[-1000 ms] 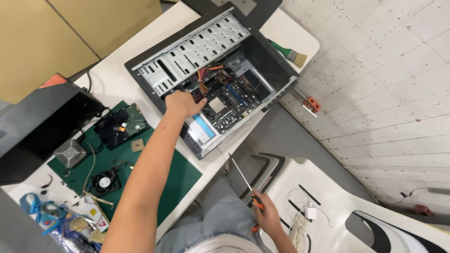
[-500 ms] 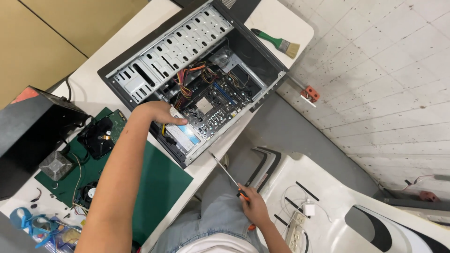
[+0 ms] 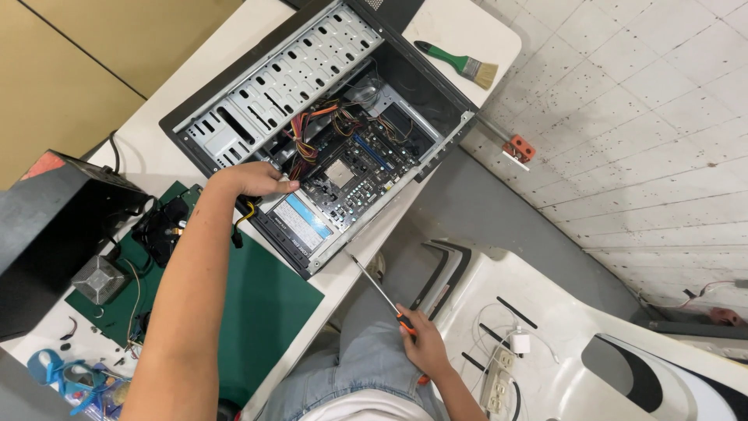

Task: Installing a power supply unit into a desktop computer case and securing it with screws.

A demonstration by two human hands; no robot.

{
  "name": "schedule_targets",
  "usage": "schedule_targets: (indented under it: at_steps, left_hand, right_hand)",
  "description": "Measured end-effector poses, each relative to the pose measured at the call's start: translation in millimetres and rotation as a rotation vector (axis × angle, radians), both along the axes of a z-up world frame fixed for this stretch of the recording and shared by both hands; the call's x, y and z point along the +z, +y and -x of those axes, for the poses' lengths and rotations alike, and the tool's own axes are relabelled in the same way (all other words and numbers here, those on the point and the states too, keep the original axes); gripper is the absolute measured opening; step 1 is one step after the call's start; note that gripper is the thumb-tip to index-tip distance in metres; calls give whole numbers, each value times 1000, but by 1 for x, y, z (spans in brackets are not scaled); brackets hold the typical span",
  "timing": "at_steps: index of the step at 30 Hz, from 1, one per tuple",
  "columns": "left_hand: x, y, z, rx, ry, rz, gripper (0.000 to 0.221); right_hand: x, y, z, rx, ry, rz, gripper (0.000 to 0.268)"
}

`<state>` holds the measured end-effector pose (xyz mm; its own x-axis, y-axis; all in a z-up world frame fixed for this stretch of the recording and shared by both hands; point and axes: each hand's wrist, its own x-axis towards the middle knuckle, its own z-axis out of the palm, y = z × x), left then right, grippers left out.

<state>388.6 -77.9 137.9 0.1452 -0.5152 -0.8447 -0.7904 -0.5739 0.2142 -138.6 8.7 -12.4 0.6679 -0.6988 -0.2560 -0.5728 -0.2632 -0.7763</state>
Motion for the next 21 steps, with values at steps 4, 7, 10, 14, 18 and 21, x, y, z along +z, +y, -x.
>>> schedule_targets:
  at_steps: [4,7,10,14,18,21]
  left_hand:
    - [2,-4,-1,26,7,-40,101]
    - [1,-10,-4,109,64,-24,98]
    - [-26,-8,-16,139,87,-41,96]
    - [-65,-6,-39,232,125,172,93]
    - [-49,-5,-34,280,164,118,93]
    - [-37,-4,-29,364,213,85,88]
  right_hand:
    - [-3,4,-9,-66,43,-56,56]
    - [-26,5,-29,-270,-6,-127,21]
    - [-53,2,-60,-348,-100,-32,35]
    - [-45,-10,-123,-328,-432,161,39]
    - [-85,-19,-138,-278,-470,230,38]
    - [-59,-27,-106,-205,-431,256,26]
